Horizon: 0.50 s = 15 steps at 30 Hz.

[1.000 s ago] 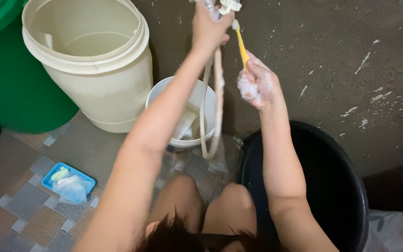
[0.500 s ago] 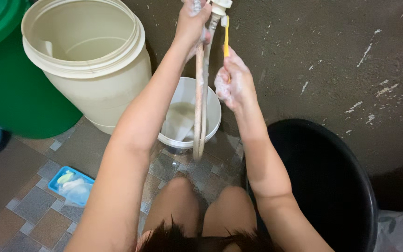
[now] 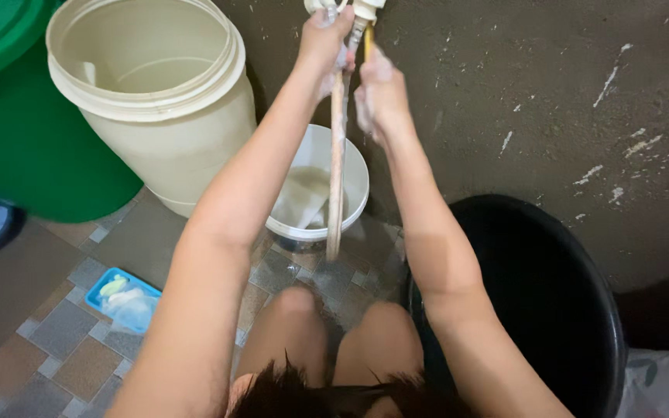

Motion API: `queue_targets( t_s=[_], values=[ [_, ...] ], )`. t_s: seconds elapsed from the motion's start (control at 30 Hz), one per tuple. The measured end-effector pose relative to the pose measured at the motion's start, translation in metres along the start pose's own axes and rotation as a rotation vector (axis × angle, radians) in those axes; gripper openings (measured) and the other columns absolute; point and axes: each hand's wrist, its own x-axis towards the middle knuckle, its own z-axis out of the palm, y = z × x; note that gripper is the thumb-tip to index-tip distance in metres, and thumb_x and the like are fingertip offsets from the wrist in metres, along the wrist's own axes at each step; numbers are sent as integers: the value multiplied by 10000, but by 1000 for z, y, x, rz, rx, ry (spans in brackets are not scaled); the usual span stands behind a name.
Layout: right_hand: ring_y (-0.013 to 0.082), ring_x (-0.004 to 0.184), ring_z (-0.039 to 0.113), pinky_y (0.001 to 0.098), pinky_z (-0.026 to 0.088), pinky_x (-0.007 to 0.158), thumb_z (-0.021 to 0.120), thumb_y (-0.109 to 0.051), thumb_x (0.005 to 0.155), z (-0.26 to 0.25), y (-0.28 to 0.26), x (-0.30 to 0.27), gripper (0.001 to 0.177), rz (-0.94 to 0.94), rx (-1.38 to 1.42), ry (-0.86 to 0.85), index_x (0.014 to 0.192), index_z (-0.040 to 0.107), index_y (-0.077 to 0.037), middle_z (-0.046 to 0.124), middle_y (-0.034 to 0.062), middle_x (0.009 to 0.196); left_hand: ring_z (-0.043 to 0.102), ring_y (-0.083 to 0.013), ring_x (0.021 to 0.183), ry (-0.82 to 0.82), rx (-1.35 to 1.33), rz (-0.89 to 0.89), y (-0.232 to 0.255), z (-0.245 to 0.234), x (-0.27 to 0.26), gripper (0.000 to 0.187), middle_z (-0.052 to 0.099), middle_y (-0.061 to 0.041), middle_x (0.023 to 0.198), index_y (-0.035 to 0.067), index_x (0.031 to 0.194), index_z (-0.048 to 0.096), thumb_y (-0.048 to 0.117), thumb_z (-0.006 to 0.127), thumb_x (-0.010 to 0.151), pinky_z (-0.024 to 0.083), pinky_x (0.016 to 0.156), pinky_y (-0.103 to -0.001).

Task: The person scrubs a wall-mounted water tap and hose connection with a toothbrush and soap, then rinses the area. They also wash a white cloth in a bucket and rinse a plastic scoop under the tap.

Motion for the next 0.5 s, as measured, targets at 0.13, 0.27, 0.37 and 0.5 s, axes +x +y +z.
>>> queue_targets(
  t_s=[0.13,0.27,0.37,0.5],
  values=[
    [-29,687,517,159,409,579,423,-106,1068,16,23,-39,433,-295,-194,86,1491,509,-143,599,-69,863,576,-153,471,51,9,-37,-5,-1,-6,239,652,-68,762,37,1070,633,227,720,957,467,371,-331],
    [24,460,392,203,331,385,414,-135,1036,9,14,-47,500,-28,290,143,1533,462,-167,498,-57,678,563,-154,466,64,55,-76,-3,-5,-11,297,643,-68,781,63,1112,614,226,757,908,465,372,-328],
    [31,522,402,204,346,439,445,-93,1052,2,3,-36,492,-98,340,128,1543,486,-94,479,-62,719,570,-159,469,107,53,-101,-7,3,-11,330,642,-79,789,55,1120,587,233,762,904,476,371,-338],
    [35,583,397,206,354,503,513,-81,1095,-2,12,-55,452,-164,338,13,1547,507,-64,494,-59,811,563,-157,455,151,20,-128,-24,1,-2,353,643,-77,797,52,1126,563,230,748,884,461,361,-336]
  ],
)
